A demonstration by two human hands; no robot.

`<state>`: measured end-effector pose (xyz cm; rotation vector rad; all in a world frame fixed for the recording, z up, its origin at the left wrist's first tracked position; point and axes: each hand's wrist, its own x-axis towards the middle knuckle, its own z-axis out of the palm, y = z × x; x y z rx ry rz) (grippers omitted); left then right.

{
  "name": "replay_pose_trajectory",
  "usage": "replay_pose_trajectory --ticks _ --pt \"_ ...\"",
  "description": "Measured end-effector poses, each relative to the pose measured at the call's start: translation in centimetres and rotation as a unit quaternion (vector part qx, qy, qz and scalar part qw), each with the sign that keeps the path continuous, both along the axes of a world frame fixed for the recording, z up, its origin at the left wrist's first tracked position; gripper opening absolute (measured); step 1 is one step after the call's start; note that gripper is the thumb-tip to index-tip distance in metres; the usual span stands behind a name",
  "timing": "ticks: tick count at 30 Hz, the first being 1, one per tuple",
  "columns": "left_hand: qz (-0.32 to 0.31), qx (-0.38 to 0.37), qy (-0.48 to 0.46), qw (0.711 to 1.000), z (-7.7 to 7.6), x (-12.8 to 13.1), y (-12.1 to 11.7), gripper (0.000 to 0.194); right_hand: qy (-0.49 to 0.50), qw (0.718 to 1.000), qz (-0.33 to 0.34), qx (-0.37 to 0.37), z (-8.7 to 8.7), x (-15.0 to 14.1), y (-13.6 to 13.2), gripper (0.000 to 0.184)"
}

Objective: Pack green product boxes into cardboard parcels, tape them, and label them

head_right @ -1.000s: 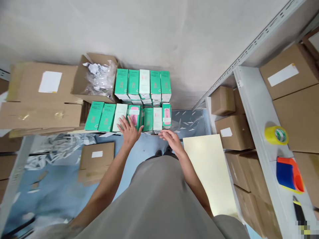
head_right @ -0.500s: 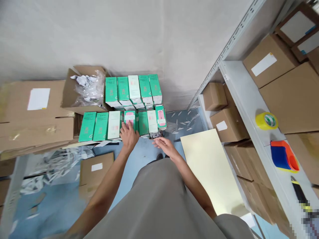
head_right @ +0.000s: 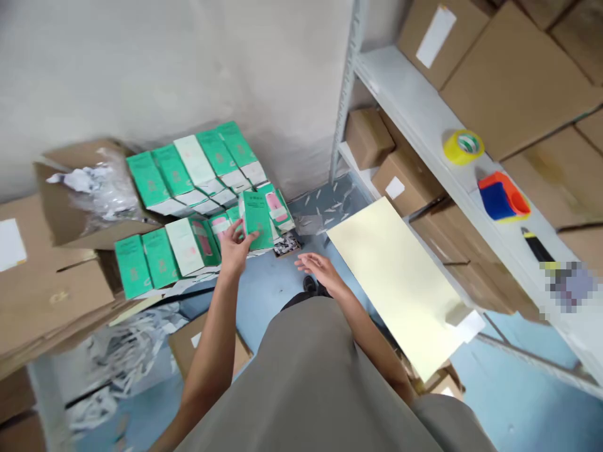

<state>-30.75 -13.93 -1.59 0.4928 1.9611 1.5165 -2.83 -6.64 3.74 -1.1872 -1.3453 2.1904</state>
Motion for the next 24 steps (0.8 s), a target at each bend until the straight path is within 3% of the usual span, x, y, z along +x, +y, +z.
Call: replay_pose_trajectory --ticks 4,8,16,21,24 --pt "-0.082 0.048 -0.209 0.973 0.1 6.8 3.3 0.084 0.011 0.994 -0.107 0.006 -0.2 3.3 -1.1 0.056" --pt "-0.21 0.039 -0.274 0.938 0.6 14.3 5.7 0.083 0.0 0.973 -0.228 0.047 -0.3 7.4 -1.9 0.056" --pt "-0.363 0.013 -0.242 0.9 1.7 25.0 8.8 0.097 -0.083 0.912 -0.378 0.137 0.3 15.1 -5.2 0.059" --pt "-0.414 0.028 -0.149 0.898 2.7 31.7 9.0 0.105 -0.197 0.858 -0.443 0.17 0.4 16.6 -5.9 0.096" --pt "-0.448 0.051 -0.101 0.887 3.5 35.5 8.6 0.108 -0.242 0.82 -0.491 0.168 0.2 17.7 -5.1 0.1"
